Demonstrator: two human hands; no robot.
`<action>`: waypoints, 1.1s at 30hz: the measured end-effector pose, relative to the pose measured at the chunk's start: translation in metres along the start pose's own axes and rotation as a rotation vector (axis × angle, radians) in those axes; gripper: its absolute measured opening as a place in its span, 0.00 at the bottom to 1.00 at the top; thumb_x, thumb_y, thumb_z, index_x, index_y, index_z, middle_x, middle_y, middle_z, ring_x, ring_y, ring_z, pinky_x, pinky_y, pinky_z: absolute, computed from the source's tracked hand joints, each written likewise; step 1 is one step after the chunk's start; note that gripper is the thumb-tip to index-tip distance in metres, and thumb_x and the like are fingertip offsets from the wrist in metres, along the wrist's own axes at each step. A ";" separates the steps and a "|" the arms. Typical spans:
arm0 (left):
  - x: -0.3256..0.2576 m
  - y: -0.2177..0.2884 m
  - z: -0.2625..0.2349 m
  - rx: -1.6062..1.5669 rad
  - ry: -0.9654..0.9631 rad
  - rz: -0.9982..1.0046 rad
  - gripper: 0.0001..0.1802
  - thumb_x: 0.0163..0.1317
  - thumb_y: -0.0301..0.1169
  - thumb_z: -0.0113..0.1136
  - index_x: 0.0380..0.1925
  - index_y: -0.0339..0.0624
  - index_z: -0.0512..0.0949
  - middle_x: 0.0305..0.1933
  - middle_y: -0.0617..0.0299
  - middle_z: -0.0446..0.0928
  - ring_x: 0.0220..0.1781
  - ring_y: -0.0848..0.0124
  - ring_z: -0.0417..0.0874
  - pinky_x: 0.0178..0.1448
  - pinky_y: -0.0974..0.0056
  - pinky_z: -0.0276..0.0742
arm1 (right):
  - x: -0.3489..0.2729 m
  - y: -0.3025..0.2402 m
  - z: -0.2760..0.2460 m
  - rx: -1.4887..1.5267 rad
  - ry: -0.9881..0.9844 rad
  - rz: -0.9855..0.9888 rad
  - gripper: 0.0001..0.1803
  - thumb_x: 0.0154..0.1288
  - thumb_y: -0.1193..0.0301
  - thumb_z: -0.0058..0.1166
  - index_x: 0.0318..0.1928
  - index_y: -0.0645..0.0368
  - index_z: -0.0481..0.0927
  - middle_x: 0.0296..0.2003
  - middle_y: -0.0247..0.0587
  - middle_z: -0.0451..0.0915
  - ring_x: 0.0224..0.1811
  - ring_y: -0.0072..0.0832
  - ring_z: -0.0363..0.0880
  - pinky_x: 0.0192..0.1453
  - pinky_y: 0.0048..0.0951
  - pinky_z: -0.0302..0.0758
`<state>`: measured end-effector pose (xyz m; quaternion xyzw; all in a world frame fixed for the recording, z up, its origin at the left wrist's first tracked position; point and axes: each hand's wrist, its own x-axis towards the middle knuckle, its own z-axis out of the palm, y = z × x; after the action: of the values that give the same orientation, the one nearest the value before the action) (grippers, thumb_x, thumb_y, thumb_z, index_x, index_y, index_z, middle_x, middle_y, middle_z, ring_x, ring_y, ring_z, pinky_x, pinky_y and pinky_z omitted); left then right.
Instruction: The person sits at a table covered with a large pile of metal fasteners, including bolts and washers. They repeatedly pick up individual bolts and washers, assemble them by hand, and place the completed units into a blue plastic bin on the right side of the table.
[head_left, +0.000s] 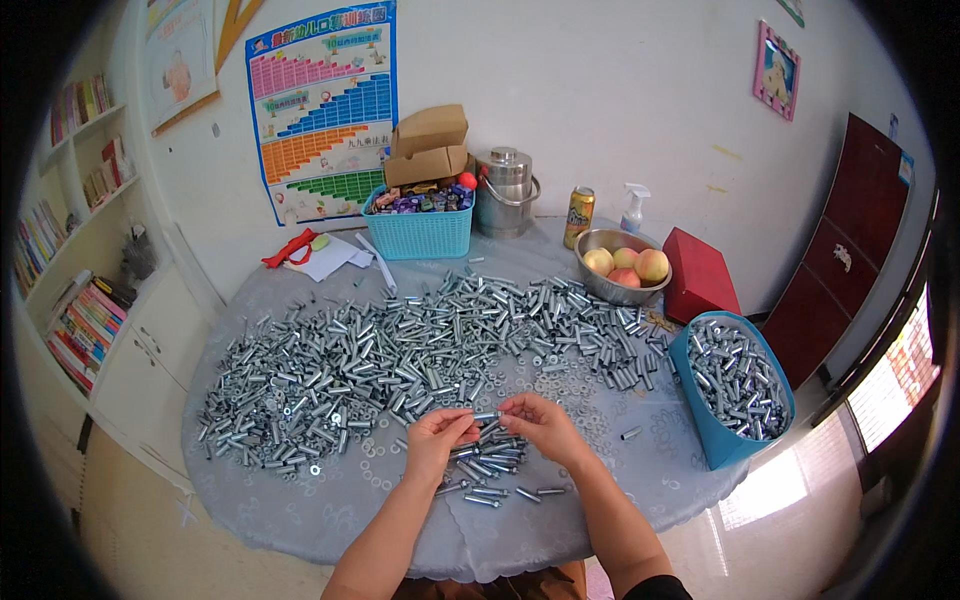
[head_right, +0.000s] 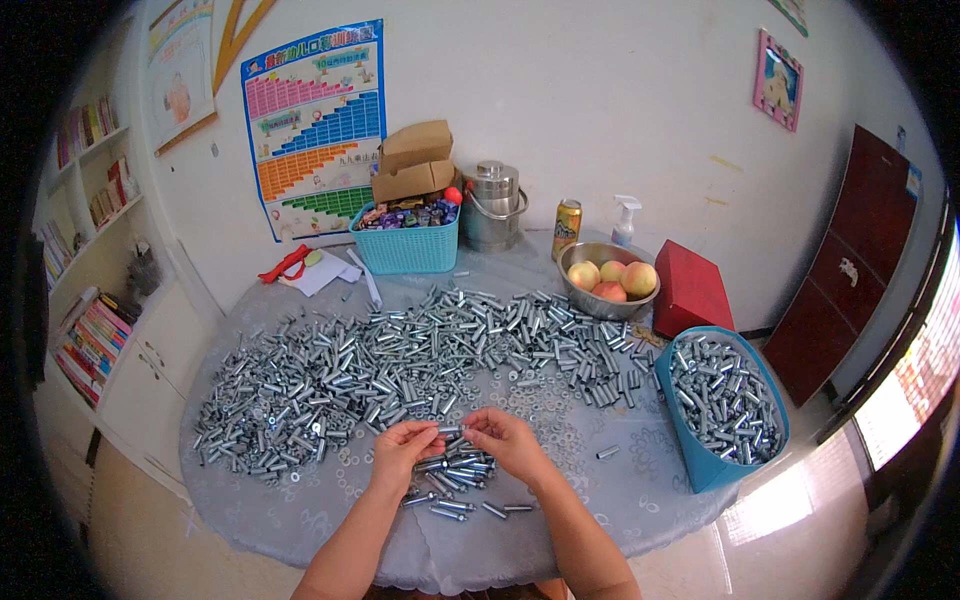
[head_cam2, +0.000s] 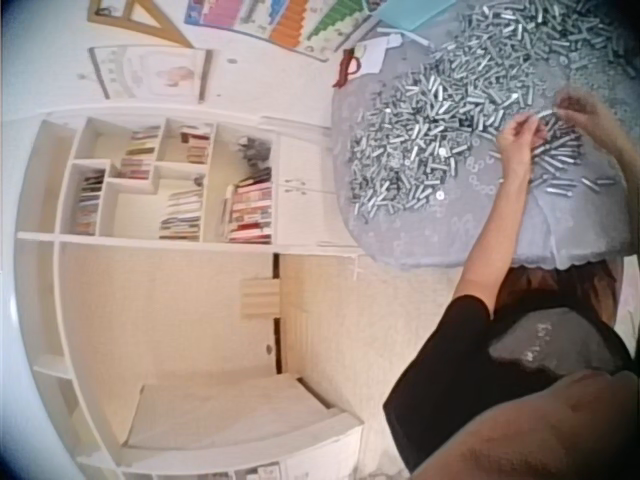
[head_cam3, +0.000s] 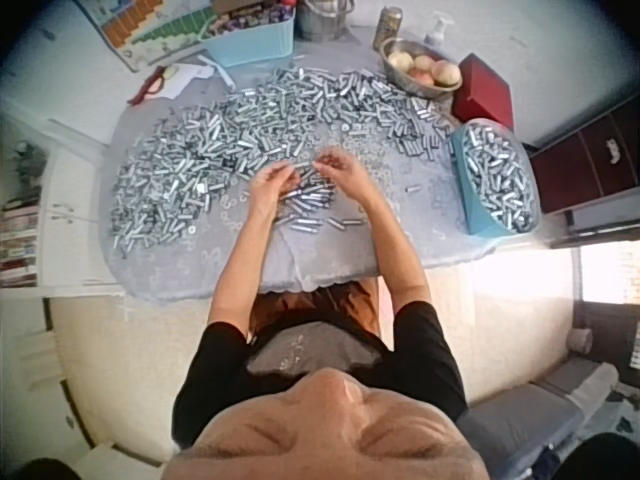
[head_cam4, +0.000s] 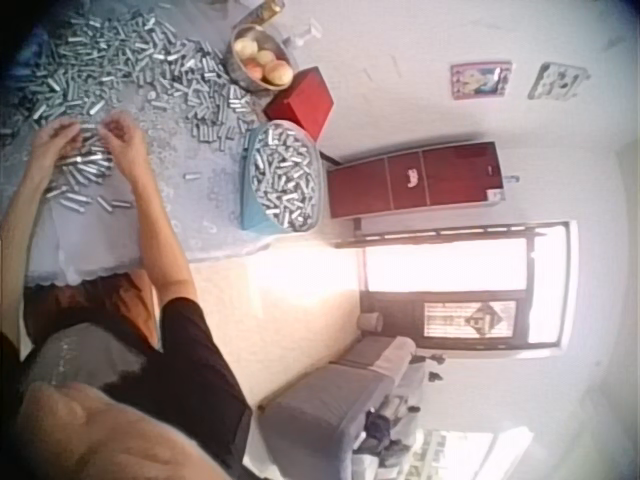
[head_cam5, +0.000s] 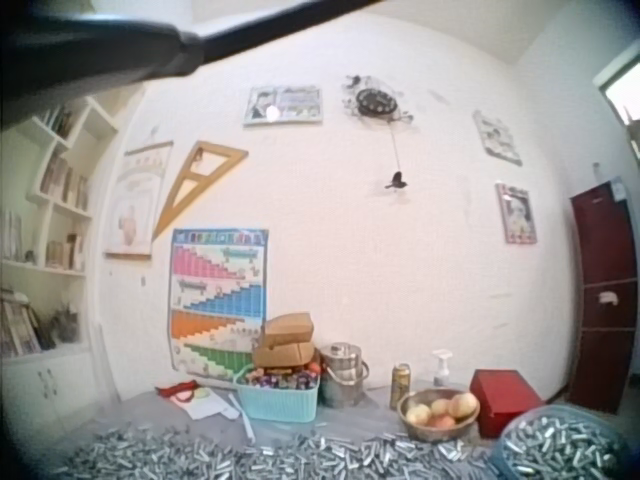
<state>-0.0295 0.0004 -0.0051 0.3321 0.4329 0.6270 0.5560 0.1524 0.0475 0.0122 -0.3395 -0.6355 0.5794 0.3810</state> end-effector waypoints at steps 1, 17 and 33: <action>0.000 0.000 0.000 0.018 0.006 0.018 0.08 0.57 0.22 0.59 0.37 0.31 0.77 0.34 0.53 0.80 0.31 0.71 0.82 0.38 0.71 0.80 | 0.001 0.004 -0.002 -0.025 -0.027 -0.004 0.10 0.64 0.73 0.51 0.44 0.64 0.74 0.34 0.32 0.76 0.35 0.17 0.75 0.40 0.19 0.73; -0.006 0.051 0.002 0.642 0.239 0.521 0.05 0.52 0.26 0.63 0.30 0.37 0.81 0.31 0.60 0.80 0.32 0.75 0.78 0.36 0.71 0.73 | -0.001 0.013 -0.006 -0.740 0.184 -0.203 0.11 0.55 0.66 0.57 0.33 0.61 0.81 0.30 0.46 0.79 0.33 0.39 0.76 0.38 0.34 0.73; -0.015 0.060 -0.072 1.587 -0.394 0.612 0.13 0.46 0.21 0.55 0.35 0.41 0.78 0.37 0.59 0.75 0.44 0.59 0.71 0.50 0.59 0.69 | -0.005 0.004 -0.009 -0.717 0.226 -0.271 0.09 0.55 0.69 0.56 0.34 0.60 0.81 0.33 0.45 0.80 0.37 0.40 0.77 0.42 0.35 0.73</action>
<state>-0.1163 -0.0272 0.0213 0.8253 0.5295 0.1933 0.0324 0.1629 0.0477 0.0077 -0.4257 -0.7905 0.2242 0.3791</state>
